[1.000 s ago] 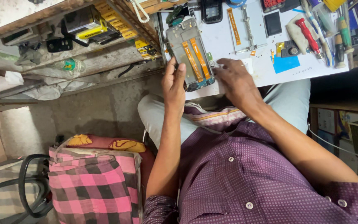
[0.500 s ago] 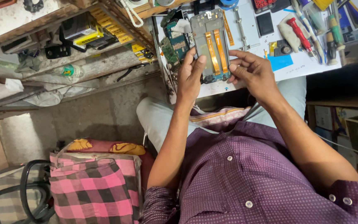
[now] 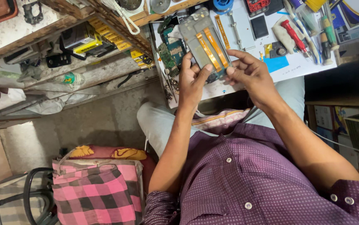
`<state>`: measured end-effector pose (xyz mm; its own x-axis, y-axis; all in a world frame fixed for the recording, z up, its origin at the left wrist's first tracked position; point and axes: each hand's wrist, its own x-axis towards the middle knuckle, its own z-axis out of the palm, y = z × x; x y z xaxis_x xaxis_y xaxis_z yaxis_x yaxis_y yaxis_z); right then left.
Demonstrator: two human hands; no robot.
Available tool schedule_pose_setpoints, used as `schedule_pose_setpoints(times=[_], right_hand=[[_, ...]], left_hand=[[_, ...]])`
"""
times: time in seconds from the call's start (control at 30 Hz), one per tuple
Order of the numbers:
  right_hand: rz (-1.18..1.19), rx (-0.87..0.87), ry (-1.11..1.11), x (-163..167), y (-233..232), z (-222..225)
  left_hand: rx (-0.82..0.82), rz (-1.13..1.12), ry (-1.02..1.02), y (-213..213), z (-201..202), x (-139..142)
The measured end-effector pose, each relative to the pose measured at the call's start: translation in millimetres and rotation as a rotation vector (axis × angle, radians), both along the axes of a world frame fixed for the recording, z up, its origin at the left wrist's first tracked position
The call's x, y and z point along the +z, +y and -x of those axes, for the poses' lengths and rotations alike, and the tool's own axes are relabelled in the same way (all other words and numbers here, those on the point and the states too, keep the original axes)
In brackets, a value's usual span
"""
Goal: The person repairs a disassembled mobile phone at a cluttered workbench. They use a screwdriver on the phone frame, pry at its edges with a metal tool, handle small internal components, apply liquid from a bottle to a small part, and brush the phone's interior with a cleaning brush.
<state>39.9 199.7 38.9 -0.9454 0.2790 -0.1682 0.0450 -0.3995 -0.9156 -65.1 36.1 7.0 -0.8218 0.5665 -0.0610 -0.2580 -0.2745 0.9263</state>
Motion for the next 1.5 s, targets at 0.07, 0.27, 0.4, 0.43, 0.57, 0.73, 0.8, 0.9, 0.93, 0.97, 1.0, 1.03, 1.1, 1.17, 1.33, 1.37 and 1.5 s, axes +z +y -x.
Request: schedule_pose_setpoints(times=[0.07,0.27,0.4,0.43,0.57,0.73,0.8,0.9,0.93,0.97,1.0,1.03,1.1,1.17,1.33,1.37,1.5], right_hand=[[0.028,0.001,0.007,0,-5,1],[0.104,-0.125,0.019,-8,-5,4],[0.080,-0.190,0.003,-7,4,1],[0.109,-0.204,-0.007,-5,7,0],[0.087,-0.174,0.005,3,16,-5],[0.014,-0.118,0.055,3,23,-11],[-0.030,-0.085,0.037,0,23,-13],[-0.077,-0.050,0.041,-6,22,-15],[-0.066,-0.046,0.051,-7,21,-16],[-0.056,-0.043,0.059,-9,21,-17],[-0.060,-0.038,0.046,-9,21,-18],[-0.062,-0.033,0.032,-10,21,-19],[-0.081,-0.022,0.012,-10,21,-21],[-0.120,-0.014,0.004,-9,21,-22],[-0.168,-0.015,-0.013,-2,20,-25],[-0.192,-0.019,-0.023,0,20,-26],[-0.333,0.004,-0.059,9,22,-27]], left_hand=[[0.040,-0.039,-0.006,6,-7,0],[0.079,-0.126,-0.035,16,-24,-5],[0.144,-0.173,-0.101,11,-20,-3],[0.167,-0.186,-0.101,11,-18,0],[0.312,0.057,0.098,13,-18,24],[0.487,0.597,1.006,11,-29,60],[0.383,0.632,1.106,16,-30,67],[0.281,0.669,1.207,26,-28,71],[0.252,0.679,1.230,28,-28,72],[0.233,0.691,1.234,30,-29,72],[0.214,0.701,1.237,32,-29,72],[0.194,0.712,1.240,34,-29,72],[0.174,0.702,1.254,35,-28,71],[0.159,0.691,1.258,35,-28,72],[0.106,0.673,1.231,34,-28,75],[0.101,0.666,1.234,33,-28,77],[0.086,0.657,1.233,35,-27,82]])
